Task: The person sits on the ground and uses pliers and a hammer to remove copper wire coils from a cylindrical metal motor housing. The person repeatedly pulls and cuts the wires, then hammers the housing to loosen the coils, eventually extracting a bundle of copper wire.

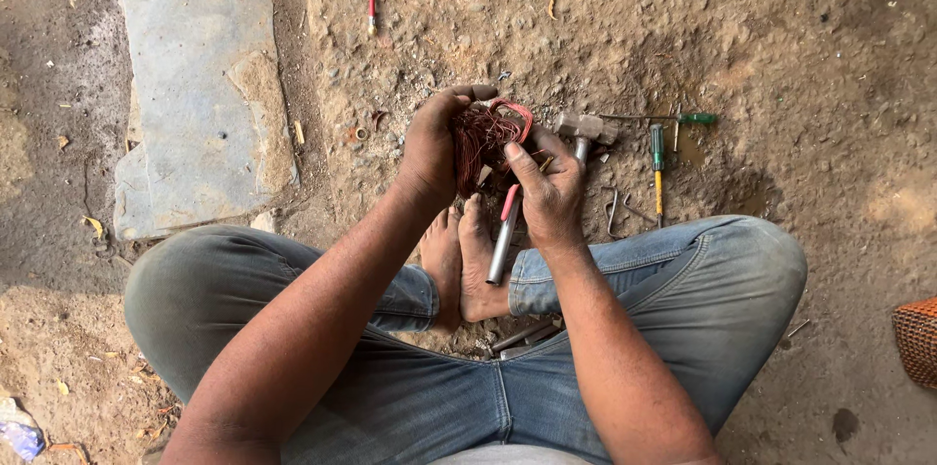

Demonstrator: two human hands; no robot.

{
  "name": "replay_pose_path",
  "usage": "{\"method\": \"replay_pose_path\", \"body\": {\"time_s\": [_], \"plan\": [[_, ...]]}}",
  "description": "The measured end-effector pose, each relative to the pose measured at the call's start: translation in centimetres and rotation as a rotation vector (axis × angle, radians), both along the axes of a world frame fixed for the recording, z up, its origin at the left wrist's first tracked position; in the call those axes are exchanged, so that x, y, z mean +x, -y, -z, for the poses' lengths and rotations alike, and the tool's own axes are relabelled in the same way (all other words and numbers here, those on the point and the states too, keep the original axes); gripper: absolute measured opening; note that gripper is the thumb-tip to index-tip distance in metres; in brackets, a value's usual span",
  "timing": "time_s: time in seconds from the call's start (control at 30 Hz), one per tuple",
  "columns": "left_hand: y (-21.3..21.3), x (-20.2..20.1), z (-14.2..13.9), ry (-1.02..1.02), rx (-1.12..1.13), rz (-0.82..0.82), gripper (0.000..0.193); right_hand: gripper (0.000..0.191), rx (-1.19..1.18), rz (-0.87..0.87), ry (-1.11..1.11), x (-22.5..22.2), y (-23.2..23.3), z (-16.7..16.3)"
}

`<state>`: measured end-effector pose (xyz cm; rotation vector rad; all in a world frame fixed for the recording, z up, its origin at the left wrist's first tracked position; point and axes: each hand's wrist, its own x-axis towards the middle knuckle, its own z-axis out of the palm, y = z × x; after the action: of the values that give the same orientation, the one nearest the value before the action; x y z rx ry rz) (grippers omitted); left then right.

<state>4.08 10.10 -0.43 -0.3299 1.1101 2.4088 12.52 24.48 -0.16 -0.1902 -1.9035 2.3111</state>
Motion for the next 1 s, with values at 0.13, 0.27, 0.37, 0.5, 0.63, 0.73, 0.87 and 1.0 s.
{"method": "replay_pose_path", "body": {"time_s": [0.13,0.27,0.37,0.5,0.63,0.73,0.87,1.0], "plan": [[0.3,-0.1,-0.5,0.023,0.002,-0.014,0.041,0.031,0.369,0.015,-0.01,0.1,0.0,0.0],[1.1,-0.2,-1.3,-0.123,-0.139,0.059,0.038,0.029,0.388,-0.044,-0.011,0.2,-0.5,0.0],[1.1,-0.2,-2.0,-0.423,-0.37,0.184,0.029,0.026,0.187,-0.101,-0.023,0.3,-0.9,-0.1],[0.2,-0.2,-2.7,-0.404,-0.447,0.163,0.023,0.028,0.071,-0.142,0.022,0.3,-0.8,-0.1],[0.7,-0.8,-3.0,-0.198,-0.475,-0.057,0.027,0.027,0.365,-0.005,-0.146,-0.1,-0.4,-0.1],[2.1,-1.6,-2.9,-0.117,-0.449,-0.193,0.031,0.025,0.366,0.096,-0.024,-0.3,-0.5,-0.2],[3.3,-3.1,-2.6,-0.034,-0.303,-0.289,0.035,0.029,0.336,0.033,-0.11,-0.2,-0.9,-0.2],[5.1,-4.2,-2.4,-0.05,-0.228,-0.423,0.037,0.03,0.458,0.0,-0.115,0.0,-1.1,0.3]]}}
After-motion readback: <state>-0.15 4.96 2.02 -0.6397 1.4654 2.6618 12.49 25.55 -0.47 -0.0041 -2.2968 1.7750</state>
